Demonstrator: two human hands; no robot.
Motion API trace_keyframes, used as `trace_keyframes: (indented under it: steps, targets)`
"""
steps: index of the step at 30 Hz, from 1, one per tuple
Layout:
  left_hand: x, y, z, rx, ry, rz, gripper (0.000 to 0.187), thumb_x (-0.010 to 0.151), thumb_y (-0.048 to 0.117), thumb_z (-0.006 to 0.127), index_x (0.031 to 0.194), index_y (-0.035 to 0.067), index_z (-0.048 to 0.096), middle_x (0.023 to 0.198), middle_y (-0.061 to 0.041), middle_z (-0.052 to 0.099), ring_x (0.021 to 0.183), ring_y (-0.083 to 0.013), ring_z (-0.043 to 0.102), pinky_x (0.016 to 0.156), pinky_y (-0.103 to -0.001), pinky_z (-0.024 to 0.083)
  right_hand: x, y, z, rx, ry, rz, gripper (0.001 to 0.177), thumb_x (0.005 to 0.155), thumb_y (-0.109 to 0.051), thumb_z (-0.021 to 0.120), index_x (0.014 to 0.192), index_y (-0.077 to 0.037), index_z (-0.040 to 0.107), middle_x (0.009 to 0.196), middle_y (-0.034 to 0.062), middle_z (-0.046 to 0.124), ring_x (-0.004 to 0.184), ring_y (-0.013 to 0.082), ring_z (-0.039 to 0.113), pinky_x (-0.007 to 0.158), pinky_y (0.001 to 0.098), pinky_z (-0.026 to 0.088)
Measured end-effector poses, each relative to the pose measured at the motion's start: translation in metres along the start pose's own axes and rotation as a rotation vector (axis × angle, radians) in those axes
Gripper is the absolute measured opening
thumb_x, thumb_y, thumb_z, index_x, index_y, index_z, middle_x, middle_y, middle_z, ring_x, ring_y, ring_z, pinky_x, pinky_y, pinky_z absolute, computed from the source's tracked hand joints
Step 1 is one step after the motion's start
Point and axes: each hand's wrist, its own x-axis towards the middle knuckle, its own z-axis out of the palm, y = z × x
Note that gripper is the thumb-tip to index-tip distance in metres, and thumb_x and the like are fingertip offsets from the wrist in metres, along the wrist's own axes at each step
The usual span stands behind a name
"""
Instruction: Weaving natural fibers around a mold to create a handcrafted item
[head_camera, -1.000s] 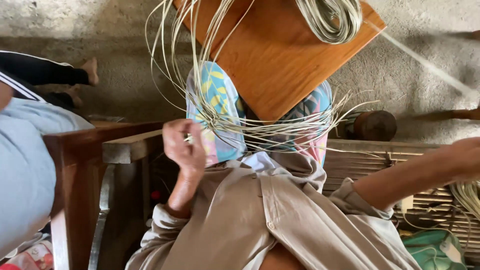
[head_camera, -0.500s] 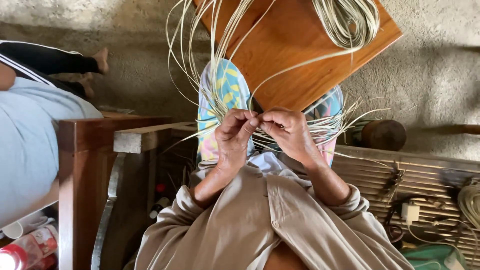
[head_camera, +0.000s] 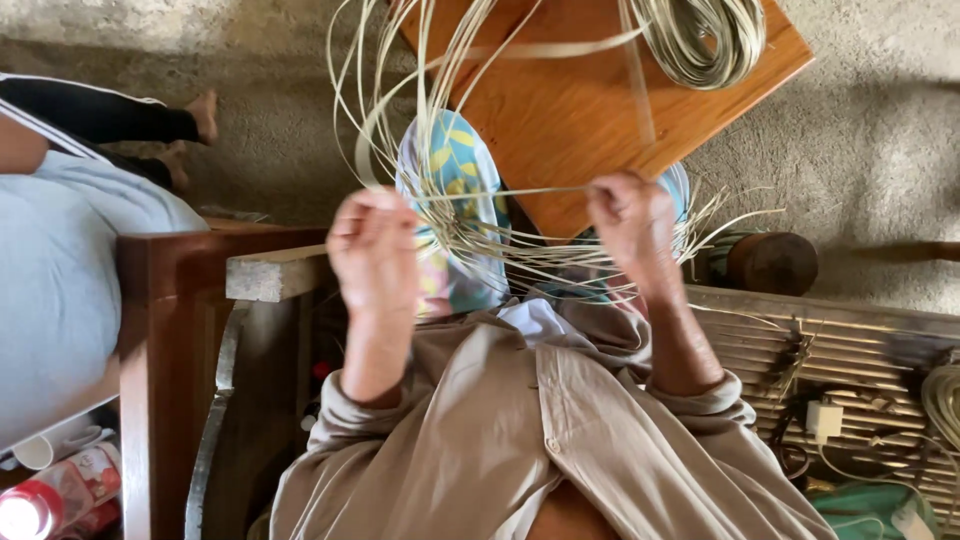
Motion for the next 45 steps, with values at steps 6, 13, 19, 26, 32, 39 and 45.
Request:
trace_keyframes:
  steps: [6, 13, 19, 26, 32, 39, 45]
  targets:
    - [0.027, 0.05, -0.038, -0.106, 0.138, -0.02, 0.015, 0.099, -0.003, 0.065, 0.09, 0.009, 0.065, 0.086, -0.007, 0.063, 0.075, -0.0134, 0.063, 0.075, -0.025, 0.055, -0.027, 0.12, -0.032, -0.3, 0.214, -0.025, 0.012, 0.093, -0.003, 0.076, 0.09, -0.014, 0.079, 0.078, 0.0093, 0.071, 0.072, 0.0328, 0.072, 0.063, 0.0376, 0.057]
    - [0.021, 0.091, -0.015, -0.009, 0.086, 0.072, 0.011, 0.093, 0.008, 0.076, 0.09, 0.012, 0.066, 0.086, -0.008, 0.063, 0.079, -0.0181, 0.06, 0.073, -0.03, 0.05, -0.047, 0.187, -0.076, -0.675, 0.16, 0.131, 0.013, 0.102, 0.004, 0.072, 0.096, -0.007, 0.077, 0.093, 0.0093, 0.074, 0.068, 0.015, 0.063, 0.056, 0.0277, 0.052]
    - [-0.034, 0.026, 0.023, 0.599, -0.538, -0.072, 0.011, 0.086, 0.011, 0.059, 0.088, 0.002, 0.066, 0.082, -0.017, 0.071, 0.078, -0.0271, 0.072, 0.081, -0.04, 0.058, -0.017, -0.009, -0.079, -0.061, 0.144, -0.063, 0.01, 0.1, 0.001, 0.07, 0.108, 0.002, 0.074, 0.114, 0.0206, 0.073, 0.111, 0.0379, 0.068, 0.097, 0.0494, 0.052]
    - [-0.044, 0.006, 0.036, 1.38, -0.882, 0.053, 0.024, 0.095, 0.034, 0.067, 0.076, 0.022, 0.056, 0.06, 0.004, 0.061, 0.06, -0.0254, 0.069, 0.063, -0.041, 0.059, -0.02, -0.081, -0.046, -0.121, -0.324, -0.418, 0.008, 0.088, -0.003, 0.072, 0.085, -0.005, 0.065, 0.074, 0.0112, 0.069, 0.072, 0.0345, 0.072, 0.072, 0.0463, 0.059]
    - [-0.044, -0.019, 0.01, 1.703, -0.88, 0.628, 0.016, 0.085, 0.036, 0.068, 0.073, 0.028, 0.059, 0.056, 0.005, 0.059, 0.052, -0.0236, 0.066, 0.059, -0.04, 0.057, -0.036, -0.128, -0.068, -0.018, -0.248, -0.478, 0.015, 0.093, -0.021, 0.069, 0.102, -0.009, 0.071, 0.1, 0.0152, 0.073, 0.092, 0.039, 0.07, 0.077, 0.0483, 0.059]
    - [-0.042, 0.009, 0.033, 1.473, -0.927, 0.182, 0.016, 0.091, 0.037, 0.066, 0.086, 0.023, 0.06, 0.072, -0.005, 0.067, 0.073, -0.0329, 0.071, 0.069, -0.049, 0.057, -0.024, -0.083, -0.04, 0.073, -0.491, -0.18, 0.007, 0.091, -0.014, 0.067, 0.098, -0.013, 0.069, 0.079, 0.01, 0.069, 0.078, 0.0362, 0.072, 0.066, 0.0481, 0.056]
    - [-0.025, 0.018, 0.033, 0.657, -0.99, -0.229, 0.009, 0.09, 0.007, 0.073, 0.09, 0.015, 0.074, 0.073, -0.001, 0.073, 0.071, -0.0096, 0.064, 0.07, -0.034, 0.058, -0.006, -0.064, -0.034, 0.36, -0.443, -0.136, 0.008, 0.085, -0.009, 0.072, 0.09, -0.016, 0.074, 0.071, 0.0032, 0.066, 0.065, 0.0254, 0.069, 0.057, 0.0378, 0.056]
